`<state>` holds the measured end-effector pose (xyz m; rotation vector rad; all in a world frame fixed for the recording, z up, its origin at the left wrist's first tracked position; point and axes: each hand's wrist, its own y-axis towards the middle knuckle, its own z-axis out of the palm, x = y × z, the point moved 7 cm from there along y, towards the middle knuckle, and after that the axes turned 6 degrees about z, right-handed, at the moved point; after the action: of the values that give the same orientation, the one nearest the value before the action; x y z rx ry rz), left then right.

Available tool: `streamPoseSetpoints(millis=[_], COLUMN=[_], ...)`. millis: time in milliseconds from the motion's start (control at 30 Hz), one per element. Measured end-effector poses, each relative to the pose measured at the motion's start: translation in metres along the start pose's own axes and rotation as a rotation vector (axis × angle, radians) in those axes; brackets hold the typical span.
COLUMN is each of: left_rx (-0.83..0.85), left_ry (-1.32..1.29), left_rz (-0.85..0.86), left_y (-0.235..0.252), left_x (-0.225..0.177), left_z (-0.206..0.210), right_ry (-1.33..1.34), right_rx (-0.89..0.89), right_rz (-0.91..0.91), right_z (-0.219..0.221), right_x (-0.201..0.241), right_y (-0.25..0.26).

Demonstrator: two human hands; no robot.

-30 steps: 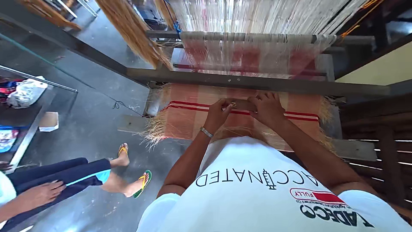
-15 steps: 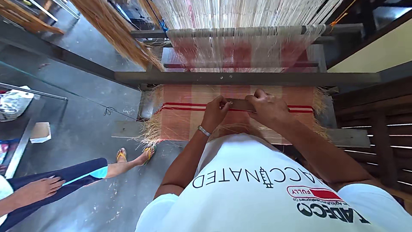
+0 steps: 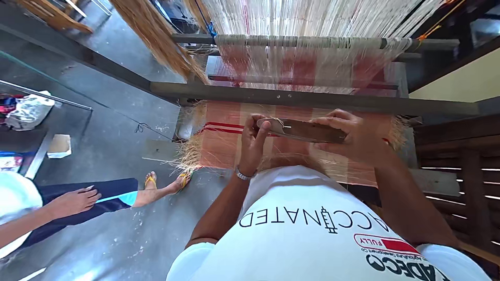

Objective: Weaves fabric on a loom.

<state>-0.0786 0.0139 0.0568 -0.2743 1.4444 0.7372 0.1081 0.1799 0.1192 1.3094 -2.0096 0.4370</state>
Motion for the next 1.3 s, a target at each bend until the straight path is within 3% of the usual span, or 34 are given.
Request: streamPoseSetpoints(millis=[100,200,300,467,533,600,767,900,1067,1300], left_rx=[-0.114,-0.102,-0.124,-0.383,-0.493,-0.582,-0.747,-0.875,-0.979,-1.121], left_ry=[-0.042,-0.040,-0.014,-0.071,-0.053,-0.016,0.039,0.060,0.024,0.058], left_rz=[-0.136,-0.221,-0.220,-0.241,-0.231,-0.235,-0.235,-0.243,-0.232,-0.100], left_y=[-0.008,-0.010,-0.008,-0.015,-0.019,-0.022,-0.029,-0.032,-0.015,0.046], left_x=[0.020,0.027,0.011,0.001,0.005,0.009,0.013,0.019,0.036,0.049], left_z=[0.000,-0.013,-0.049,-0.132,-0.157,-0.179,-0.219,-0.240,-0.268,-0.327], right_ry=[-0.116,-0.069,0.001,-0.168,-0.240,-0.288,-0.275,-0.423,-0.408,-0.366], right_rx=[-0.065,0.030,0.055,-0.480,-0.607,-0.670,-0.736,-0.880,-0.831,-0.749], right_rz=[0.039,0.036,0.063,0.546,0.822,0.930,0.713,0.724,0.651,0.613], right_z=[0.017,0.033,0.008,-0.098,-0.113,-0.113,-0.112,-0.108,-0.132,-0.172], right_x=[0.001,-0.004,-0.029,-0.171,-0.218,-0.247,-0.251,-0.262,-0.281,-0.304], right_y=[0.001,-0.001,0.001,-0.031,-0.056,-0.068,-0.076,-0.071,-0.032,0.038])
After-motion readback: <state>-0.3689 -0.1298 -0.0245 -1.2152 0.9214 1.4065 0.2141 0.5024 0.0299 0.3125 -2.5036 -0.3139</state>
